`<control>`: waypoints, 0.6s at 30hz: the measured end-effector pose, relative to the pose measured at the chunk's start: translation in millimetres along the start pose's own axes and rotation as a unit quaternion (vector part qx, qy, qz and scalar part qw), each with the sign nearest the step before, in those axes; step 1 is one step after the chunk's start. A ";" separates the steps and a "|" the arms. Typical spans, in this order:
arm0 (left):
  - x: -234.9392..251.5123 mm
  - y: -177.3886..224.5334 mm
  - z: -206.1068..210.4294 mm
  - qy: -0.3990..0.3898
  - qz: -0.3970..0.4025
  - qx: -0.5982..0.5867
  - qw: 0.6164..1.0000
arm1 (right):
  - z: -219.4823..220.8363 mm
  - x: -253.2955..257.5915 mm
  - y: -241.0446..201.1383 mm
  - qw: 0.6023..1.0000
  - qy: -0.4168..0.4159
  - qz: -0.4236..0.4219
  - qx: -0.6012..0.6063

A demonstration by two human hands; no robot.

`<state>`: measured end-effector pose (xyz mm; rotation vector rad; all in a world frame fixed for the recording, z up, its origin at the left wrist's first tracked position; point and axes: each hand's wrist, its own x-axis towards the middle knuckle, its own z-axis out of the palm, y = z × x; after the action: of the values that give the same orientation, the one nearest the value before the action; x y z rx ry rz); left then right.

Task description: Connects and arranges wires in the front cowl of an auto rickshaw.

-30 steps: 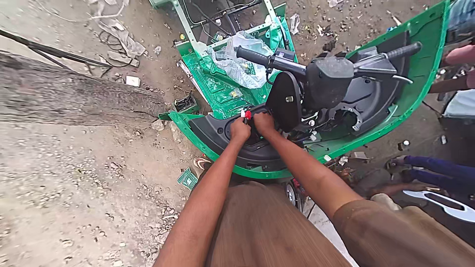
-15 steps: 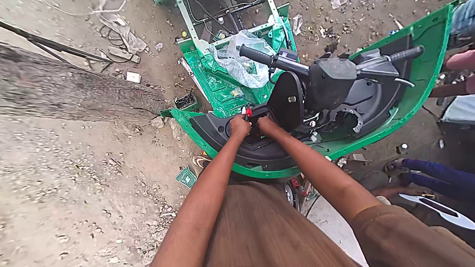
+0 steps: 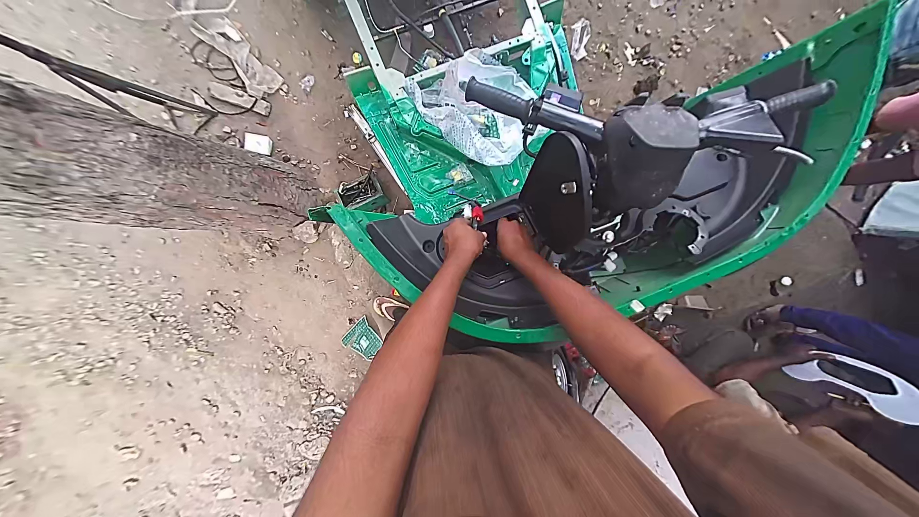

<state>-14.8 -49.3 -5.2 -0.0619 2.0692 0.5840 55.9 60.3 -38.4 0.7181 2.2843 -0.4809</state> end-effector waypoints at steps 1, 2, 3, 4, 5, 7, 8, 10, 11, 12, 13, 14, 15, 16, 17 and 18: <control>-0.3 0.2 -0.7 0.001 -0.003 0.001 1.000 | 0.3 -0.8 0.1 1.000 -0.005 -0.005 0.001; -0.8 -0.1 -0.6 0.001 -0.005 0.003 1.000 | 0.4 -2.4 1.2 1.000 -0.011 -0.015 -0.001; -1.8 -0.6 0.6 0.000 -0.005 0.005 1.000 | 0.7 -5.0 3.2 1.000 -0.018 -0.024 -0.005; -2.2 -0.4 0.7 0.002 -0.004 0.005 1.000 | -0.2 -6.5 4.1 0.999 -0.020 -0.031 -0.008; -1.7 0.3 -0.2 0.004 0.001 0.005 1.000 | -2.2 -6.5 3.6 0.999 -0.018 -0.033 -0.010; -4.3 0.5 -0.5 0.008 0.009 0.014 1.000 | -4.3 -6.9 2.3 1.000 -0.014 -0.023 -0.003; -6.7 1.2 -0.7 0.012 0.013 0.022 1.000 | -5.4 -5.6 0.7 1.000 -0.011 -0.012 0.002; -9.5 2.5 -3.4 0.020 0.021 0.040 0.999 | -5.7 1.0 -4.6 1.000 0.005 0.000 0.015; -11.3 0.8 -3.1 0.022 0.027 0.053 0.998 | -4.1 2.2 -6.6 1.000 0.008 0.006 0.023; -13.6 -0.7 -1.3 0.023 0.034 0.069 0.997 | -3.5 2.2 -5.8 0.999 0.004 0.010 0.030; -14.5 0.2 -1.8 0.024 0.042 0.088 0.995 | -6.9 4.2 -4.2 0.999 -0.002 0.010 0.033; -15.9 0.9 -3.1 0.025 0.046 0.111 0.992 | -12.3 3.7 -2.3 0.999 -0.013 0.009 0.036; -18.4 1.7 -3.8 0.026 0.048 0.135 0.989 | -19.6 -0.8 -0.1 0.999 -0.016 0.009 0.036; -20.0 2.2 -4.5 0.030 0.048 0.155 0.986 | -29.1 -7.8 0.4 0.999 0.001 0.002 0.041; -21.7 2.2 -4.3 0.031 0.048 0.174 0.983 | -34.9 -14.3 1.2 0.998 0.044 -0.020 0.050; -23.3 3.4 -3.5 0.031 0.050 0.190 0.980 | -37.4 -16.7 3.2 0.991 0.099 -0.064 0.060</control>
<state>-5.8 -52.1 16.6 0.2515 2.2195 0.2404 49.4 76.0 -1.0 0.7073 2.5153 -0.6363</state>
